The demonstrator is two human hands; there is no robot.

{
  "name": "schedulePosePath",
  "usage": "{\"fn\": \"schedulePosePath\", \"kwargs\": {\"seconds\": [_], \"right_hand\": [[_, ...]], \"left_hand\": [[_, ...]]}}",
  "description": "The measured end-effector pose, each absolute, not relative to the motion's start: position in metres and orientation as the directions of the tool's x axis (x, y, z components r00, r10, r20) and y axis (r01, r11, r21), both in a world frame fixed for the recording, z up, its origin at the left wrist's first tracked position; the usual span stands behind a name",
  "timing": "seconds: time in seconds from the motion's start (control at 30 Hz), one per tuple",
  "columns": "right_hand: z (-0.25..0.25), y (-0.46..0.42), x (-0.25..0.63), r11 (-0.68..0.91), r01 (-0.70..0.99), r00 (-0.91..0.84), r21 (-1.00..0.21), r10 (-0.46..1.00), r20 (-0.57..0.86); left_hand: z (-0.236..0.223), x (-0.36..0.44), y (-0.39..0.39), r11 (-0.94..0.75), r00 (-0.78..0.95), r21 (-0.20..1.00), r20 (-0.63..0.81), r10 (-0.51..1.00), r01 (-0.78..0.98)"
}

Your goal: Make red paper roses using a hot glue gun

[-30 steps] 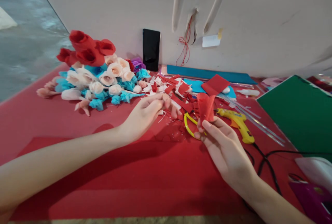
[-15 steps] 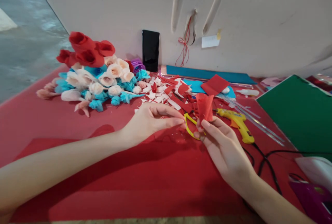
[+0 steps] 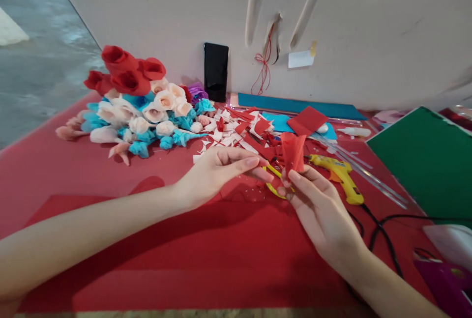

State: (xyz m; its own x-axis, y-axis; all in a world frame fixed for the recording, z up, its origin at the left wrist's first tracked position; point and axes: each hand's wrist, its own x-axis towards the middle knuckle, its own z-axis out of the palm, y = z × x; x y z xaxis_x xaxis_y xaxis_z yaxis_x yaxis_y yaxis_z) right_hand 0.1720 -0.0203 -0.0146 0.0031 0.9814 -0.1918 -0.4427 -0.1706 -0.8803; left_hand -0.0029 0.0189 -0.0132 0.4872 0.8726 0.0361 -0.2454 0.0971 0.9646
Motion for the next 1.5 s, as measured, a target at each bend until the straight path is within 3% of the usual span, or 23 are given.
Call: {"fn": "schedulePosePath", "kwargs": {"seconds": [0.13, 0.37, 0.7, 1.07, 1.5], "right_hand": [[-0.015, -0.020, 0.172, -0.177, -0.433, 0.003, -0.884, 0.980, -0.197], [-0.016, -0.019, 0.172, -0.165, -0.454, 0.014, -0.876, 0.981, -0.192], [-0.016, -0.020, 0.172, -0.163, -0.445, 0.018, -0.881, 0.982, -0.190], [-0.016, -0.019, 0.172, -0.159, -0.432, 0.014, -0.888, 0.983, -0.183], [-0.016, -0.019, 0.172, -0.173, -0.438, 0.033, -0.882, 0.978, -0.208]], "left_hand": [[-0.015, -0.002, 0.020, 0.150, 0.503, 0.952, 0.005, 0.864, -0.267], [-0.014, -0.005, 0.032, -0.089, 0.326, 0.985, 0.036, 0.945, 0.147], [-0.031, -0.017, 0.056, -0.322, 0.314, 0.857, 0.201, 0.928, 0.403], [-0.027, -0.014, 0.053, -0.262, 0.421, 0.934, 0.142, 0.896, 0.242], [-0.015, -0.007, 0.029, -0.228, 0.447, 0.972, 0.227, 0.865, -0.053]]}}
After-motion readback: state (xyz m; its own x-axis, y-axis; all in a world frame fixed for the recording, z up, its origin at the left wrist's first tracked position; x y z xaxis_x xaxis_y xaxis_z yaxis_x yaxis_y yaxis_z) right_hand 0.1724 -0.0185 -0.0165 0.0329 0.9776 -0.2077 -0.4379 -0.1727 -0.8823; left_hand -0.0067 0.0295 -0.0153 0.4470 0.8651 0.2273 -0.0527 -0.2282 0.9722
